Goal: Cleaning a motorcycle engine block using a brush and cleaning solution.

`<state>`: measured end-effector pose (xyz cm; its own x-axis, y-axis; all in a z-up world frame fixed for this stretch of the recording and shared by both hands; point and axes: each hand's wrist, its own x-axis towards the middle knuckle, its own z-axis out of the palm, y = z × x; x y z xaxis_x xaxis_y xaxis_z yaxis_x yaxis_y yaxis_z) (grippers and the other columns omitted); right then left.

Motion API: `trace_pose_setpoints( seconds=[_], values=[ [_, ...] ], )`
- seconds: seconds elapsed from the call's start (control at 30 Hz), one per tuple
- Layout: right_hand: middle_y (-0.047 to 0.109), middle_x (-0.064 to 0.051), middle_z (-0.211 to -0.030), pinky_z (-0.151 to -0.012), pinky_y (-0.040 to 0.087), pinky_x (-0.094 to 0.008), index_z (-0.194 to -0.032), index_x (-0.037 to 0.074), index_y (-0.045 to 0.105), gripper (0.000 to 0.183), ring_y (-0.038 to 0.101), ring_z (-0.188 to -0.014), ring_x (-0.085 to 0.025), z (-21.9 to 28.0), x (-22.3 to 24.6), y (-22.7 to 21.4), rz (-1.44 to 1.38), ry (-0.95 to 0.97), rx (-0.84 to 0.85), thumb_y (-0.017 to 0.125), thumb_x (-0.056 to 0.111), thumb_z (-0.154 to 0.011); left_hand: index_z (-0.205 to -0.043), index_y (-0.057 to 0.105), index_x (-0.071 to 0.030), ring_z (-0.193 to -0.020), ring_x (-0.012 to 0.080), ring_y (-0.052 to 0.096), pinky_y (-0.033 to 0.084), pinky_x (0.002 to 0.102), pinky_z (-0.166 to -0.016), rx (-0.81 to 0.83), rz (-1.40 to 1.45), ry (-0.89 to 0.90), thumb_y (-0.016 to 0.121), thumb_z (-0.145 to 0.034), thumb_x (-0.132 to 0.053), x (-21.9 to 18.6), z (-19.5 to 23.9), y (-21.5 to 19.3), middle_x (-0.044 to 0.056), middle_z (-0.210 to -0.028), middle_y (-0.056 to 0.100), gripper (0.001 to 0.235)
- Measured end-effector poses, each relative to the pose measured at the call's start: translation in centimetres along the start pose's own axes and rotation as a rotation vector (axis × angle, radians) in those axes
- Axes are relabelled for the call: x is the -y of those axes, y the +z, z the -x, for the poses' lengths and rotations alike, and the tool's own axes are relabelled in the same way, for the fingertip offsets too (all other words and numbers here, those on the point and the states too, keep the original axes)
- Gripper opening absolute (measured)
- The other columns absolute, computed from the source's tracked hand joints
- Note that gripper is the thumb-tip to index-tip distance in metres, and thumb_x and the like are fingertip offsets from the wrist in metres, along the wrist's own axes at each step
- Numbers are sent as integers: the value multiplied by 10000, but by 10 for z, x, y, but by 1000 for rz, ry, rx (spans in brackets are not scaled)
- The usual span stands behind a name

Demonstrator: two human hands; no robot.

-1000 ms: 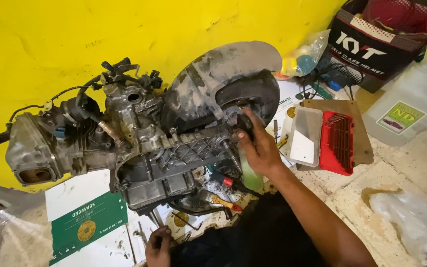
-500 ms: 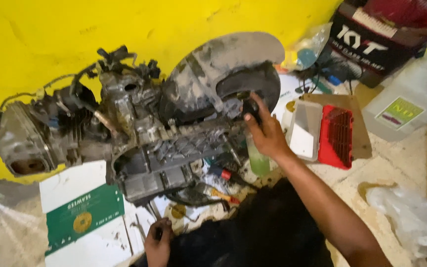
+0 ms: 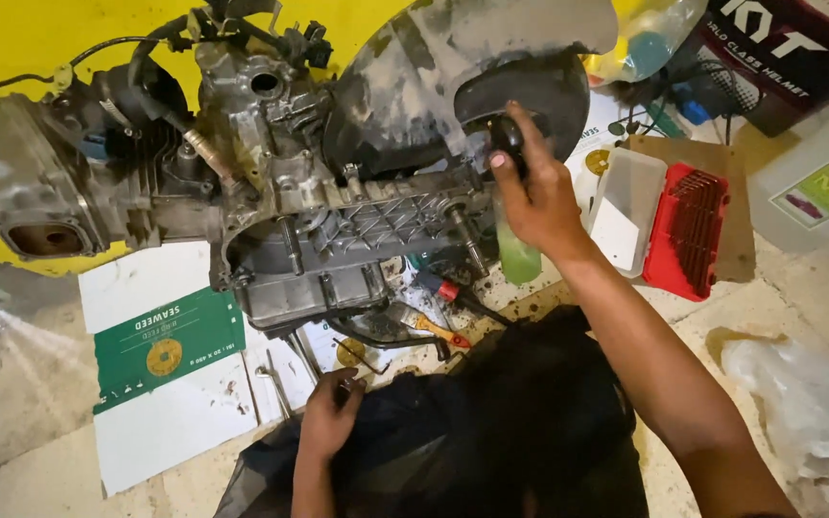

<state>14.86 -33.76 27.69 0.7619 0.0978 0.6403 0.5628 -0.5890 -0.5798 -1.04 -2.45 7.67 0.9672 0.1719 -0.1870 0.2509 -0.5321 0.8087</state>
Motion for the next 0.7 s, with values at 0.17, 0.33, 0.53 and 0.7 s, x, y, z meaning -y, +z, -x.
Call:
trace_pose_setpoints(
  seconds=[0.17,0.33,0.53,0.7],
  values=[
    [601,-69,-758,-514,367,-271,-1408,-10,416,448,460,-538,-141,-3,11,0,-40,63,30,462,211,-1021,-1037,705,-86,-577,171,593,491,290,-570,69,-25,38,682,-805,-181,0,4,4,50,-807,706,251],
    [653,-110,-882,-540,432,-276,-1429,5,383,462,544,-599,-159,-21,20,-3,-113,-44,4,506,82,-990,-1058,693,-142,-782,190,694,537,292,-719,96,-92,24,662,-776,-168,21,-4,9,15,-972,735,285],
    [688,-136,-860,-443,444,-271,-1460,6,328,505,579,-528,-169,-70,42,-11,-167,-36,99,489,129,-997,-1066,684,-131,-738,197,706,551,293,-691,128,-89,-1,677,-801,-221,16,-2,6,41,-930,746,281],
    [700,-134,-1043,-555,467,-356,-1458,107,352,506,655,-708,-238,-110,41,-20,89,78,126,408,336,-1011,-1006,712,-146,-636,153,653,529,264,-636,108,-64,38,691,-769,-181,25,-4,9,-4,-802,716,240]
  ],
)
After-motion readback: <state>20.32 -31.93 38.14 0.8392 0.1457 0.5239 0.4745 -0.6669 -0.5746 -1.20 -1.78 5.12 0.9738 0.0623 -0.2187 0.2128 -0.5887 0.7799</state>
